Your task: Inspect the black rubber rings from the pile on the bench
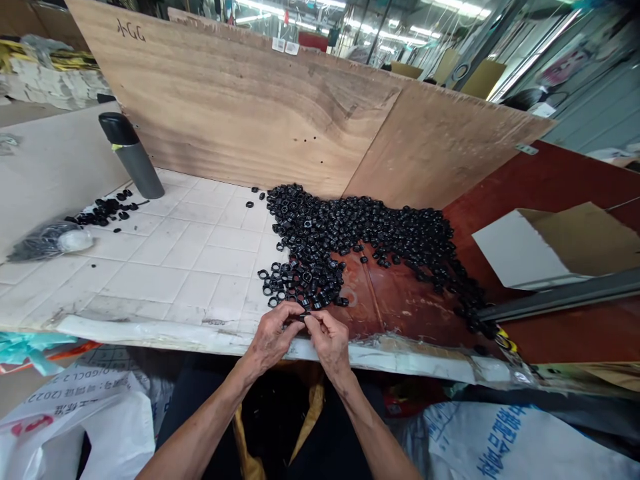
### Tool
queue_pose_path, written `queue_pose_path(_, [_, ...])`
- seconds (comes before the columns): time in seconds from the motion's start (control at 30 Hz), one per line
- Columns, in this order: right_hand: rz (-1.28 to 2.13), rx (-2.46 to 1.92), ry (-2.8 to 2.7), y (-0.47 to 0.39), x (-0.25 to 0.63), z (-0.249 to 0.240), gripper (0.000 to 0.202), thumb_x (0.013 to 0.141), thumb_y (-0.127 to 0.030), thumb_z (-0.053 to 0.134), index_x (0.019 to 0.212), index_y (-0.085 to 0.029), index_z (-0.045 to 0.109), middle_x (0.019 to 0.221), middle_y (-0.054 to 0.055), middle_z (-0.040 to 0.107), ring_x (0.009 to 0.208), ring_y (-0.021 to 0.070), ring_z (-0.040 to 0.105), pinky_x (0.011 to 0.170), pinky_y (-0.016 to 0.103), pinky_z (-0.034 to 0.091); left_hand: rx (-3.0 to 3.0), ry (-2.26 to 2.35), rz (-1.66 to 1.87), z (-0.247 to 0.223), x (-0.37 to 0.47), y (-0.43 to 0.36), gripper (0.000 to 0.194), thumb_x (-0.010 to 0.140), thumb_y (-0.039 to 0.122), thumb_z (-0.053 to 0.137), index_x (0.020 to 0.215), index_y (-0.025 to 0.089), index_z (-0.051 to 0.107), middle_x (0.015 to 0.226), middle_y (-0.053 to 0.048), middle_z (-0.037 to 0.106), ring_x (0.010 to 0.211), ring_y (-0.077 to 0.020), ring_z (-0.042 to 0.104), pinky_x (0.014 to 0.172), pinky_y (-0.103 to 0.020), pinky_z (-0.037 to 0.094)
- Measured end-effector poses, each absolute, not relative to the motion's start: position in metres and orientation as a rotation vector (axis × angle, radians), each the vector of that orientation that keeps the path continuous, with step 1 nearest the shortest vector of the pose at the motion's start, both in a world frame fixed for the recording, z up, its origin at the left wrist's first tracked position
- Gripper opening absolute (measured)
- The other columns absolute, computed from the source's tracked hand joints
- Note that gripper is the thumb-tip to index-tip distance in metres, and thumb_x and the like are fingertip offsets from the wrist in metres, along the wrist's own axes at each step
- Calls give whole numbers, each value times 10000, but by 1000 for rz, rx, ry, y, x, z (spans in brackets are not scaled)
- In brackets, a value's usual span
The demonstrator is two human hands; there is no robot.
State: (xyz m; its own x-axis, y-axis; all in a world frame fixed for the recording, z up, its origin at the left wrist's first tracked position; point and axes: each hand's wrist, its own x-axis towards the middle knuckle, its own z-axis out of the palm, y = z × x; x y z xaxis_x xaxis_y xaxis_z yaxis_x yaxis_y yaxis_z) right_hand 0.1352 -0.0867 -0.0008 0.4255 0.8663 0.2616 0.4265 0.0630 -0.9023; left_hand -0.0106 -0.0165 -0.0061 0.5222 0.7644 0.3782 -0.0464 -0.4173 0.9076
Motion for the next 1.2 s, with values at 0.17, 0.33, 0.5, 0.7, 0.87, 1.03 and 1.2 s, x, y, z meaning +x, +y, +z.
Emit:
queue_pose_path(0.17, [346,-1618,-1201,-85,133,0,420,1005,-400,468,705,-176,658,521,-32,516,492,119,473,532,237,389,1705,615,1024,-9,-11,-16,199,920,172,644,1114,207,670,1147,-75,680,1022,-181,684,891,-308,573])
queue_pose_path(0.33, [384,-1535,-1305,-93,132,6,346,991,-354,502,758,-177,687,585,-17,547,550,134,509,571,248,414,1661,676,1070,-8,-10,-17,186,919,185,639,1100,203,676,1141,-80,684,1006,-183,691,867,-306,585])
queue_pose_path(0.5, [437,-1494,-1251,-93,132,7,205,925,-354,623,957,-171,709,778,18,647,672,153,581,642,258,470,1670,673,1062,-7,-10,-17,177,919,190,637,1090,206,682,1128,-77,691,1008,-185,690,878,-310,578])
queue_pose_path(0.7, [531,-1487,-1200,-95,135,2,218,925,-359,637,1013,-174,712,844,34,670,705,159,615,653,257,507,1654,610,1035,2,-12,-17,151,930,224,636,1068,187,685,1112,-83,692,995,-185,690,874,-308,575])
queue_pose_path(0.87, [609,-1546,-1195,-104,134,4,229,944,-392,620,911,-178,698,716,-8,637,557,124,555,553,232,462,1768,562,997,4,-17,-26,150,941,230,625,1072,186,682,1065,-76,707,992,-194,683,904,-338,558])
queue_pose_path(1.03, [597,-1565,-1221,-119,129,15,225,926,-395,644,889,-176,681,696,-17,611,547,115,534,539,225,440,1720,623,973,3,-26,-47,157,951,221,612,1093,195,672,1078,-67,703,1002,-188,678,907,-321,555])
queue_pose_path(1.2, [694,-1486,-1211,-128,113,21,223,945,-386,612,969,-180,693,717,-2,646,509,123,587,522,231,459,1728,616,968,5,-36,-61,159,954,194,590,1092,190,668,1083,-70,700,1003,-187,690,913,-327,577])
